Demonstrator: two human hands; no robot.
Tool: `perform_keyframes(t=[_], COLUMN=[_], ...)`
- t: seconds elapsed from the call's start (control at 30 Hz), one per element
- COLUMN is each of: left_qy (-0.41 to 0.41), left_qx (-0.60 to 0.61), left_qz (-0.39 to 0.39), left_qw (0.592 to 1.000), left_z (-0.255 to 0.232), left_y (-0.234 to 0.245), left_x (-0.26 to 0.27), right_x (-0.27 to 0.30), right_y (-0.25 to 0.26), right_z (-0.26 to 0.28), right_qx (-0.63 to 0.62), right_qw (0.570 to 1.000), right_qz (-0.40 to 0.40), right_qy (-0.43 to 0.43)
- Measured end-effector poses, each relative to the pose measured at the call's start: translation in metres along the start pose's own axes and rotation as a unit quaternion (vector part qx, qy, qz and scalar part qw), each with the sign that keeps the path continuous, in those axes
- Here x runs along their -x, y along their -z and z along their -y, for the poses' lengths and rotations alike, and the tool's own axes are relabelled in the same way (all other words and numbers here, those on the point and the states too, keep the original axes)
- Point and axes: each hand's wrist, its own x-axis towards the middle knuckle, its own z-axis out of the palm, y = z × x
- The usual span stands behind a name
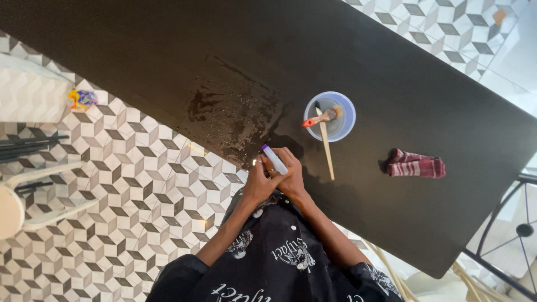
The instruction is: The person applies a dark liquid substance to a table surface using a brush and a spray bottle, then wipes the surface with a cloth.
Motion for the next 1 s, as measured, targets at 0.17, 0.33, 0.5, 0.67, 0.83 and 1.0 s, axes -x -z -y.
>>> perform_keyframes(t=[0.17,0.33,0.5,0.67,0.83,1.0], left_qy=[-0.187,-0.228,-0.094,-0.151,-0.165,-0.187], left_qx=[-0.034,-0.022,0.049,0.013,-0.170,-0.197], left_qz=[0.056,0.197,0.384,0.162,0.017,0.011], left_qw=[0.980,0.953,0.917,0.975,0.971,0.962], left_z=[-0.040,-0.064,-0.065,-0.077,-0.095,-0.087], left_y=[-0.004,-0.006,0.000,-0.012,-0.035,-0.055], left_x=[0.001,-0.015,-0.045,-0.069,-0.093,-0.105], right_x=[0.008,0.017,0.023,0.026,0.018,0.016], right_y=[0.024,0.035,0.031,0.031,0.038,0.058], right_z=[0.000,-0.026,-0.074,-0.089,-0.073,-0.025], right_qx=[-0.041,0.020,-0.049,0.065,0.048,0.037], right_qw=[0.992,0.977,0.969,0.955,0.960,0.954], right_qz=[-0.090,-0.176,-0.224,-0.260,-0.259,-0.271], right_qy=[0.073,0.115,0.090,0.128,0.095,0.123])
